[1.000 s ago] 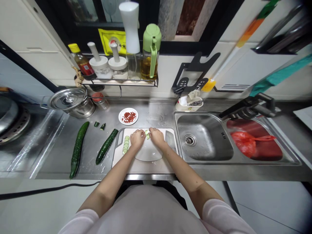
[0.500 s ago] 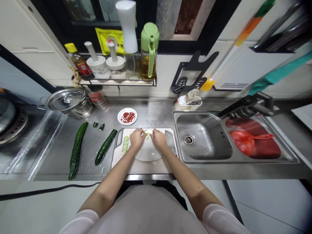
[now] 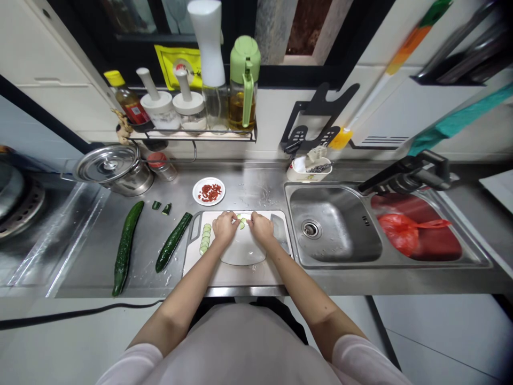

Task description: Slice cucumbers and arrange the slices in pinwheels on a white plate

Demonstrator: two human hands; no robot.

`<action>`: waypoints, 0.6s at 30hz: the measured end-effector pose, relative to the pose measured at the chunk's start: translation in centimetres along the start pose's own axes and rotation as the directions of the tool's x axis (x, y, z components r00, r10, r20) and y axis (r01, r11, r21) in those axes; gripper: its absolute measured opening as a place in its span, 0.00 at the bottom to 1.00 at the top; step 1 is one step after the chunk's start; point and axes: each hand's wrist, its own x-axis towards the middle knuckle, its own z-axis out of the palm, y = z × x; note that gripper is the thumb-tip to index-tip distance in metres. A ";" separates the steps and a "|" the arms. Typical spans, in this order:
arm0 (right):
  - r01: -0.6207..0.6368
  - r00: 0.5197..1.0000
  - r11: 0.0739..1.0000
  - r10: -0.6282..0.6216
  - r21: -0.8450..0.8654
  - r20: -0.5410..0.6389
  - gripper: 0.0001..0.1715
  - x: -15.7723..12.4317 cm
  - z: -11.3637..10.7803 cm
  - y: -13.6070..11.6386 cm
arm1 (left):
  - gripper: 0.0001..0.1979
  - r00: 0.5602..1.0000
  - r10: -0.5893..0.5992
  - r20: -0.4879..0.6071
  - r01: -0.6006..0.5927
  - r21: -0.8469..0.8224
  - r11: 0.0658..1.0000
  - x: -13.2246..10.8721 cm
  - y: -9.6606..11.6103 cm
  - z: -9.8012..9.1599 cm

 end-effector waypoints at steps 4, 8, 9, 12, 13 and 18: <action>0.006 0.999 0.999 -0.004 0.054 -0.040 0.16 -0.3 0.1 0.3 | 0.08 1.000 0.003 -0.005 -0.003 -0.007 1.000 0.0 0.0 0.0; -0.002 0.997 0.993 0.011 0.118 -0.077 0.18 -0.8 0.3 0.8 | 0.07 1.000 0.000 -0.007 0.000 -0.001 1.000 -0.1 0.1 -0.1; -0.004 0.996 0.991 0.016 0.134 -0.088 0.17 -1.0 0.3 0.9 | 0.07 1.000 -0.004 -0.007 0.004 -0.001 1.000 -0.1 0.2 -0.1; -0.001 0.991 0.981 0.028 0.196 -0.133 0.17 -1.6 0.4 1.5 | 0.07 1.000 -0.017 -0.006 0.017 -0.014 1.000 -0.1 0.2 -0.2; 0.001 0.989 0.975 0.032 0.221 -0.147 0.17 -1.9 0.5 1.8 | 0.07 1.000 -0.018 -0.006 0.018 -0.022 1.000 -0.1 0.2 -0.3; 0.002 0.977 0.944 0.069 0.330 -0.203 0.16 -3.4 0.4 3.2 | 0.07 0.999 -0.029 -0.020 0.027 -0.081 0.996 -0.2 0.0 -0.4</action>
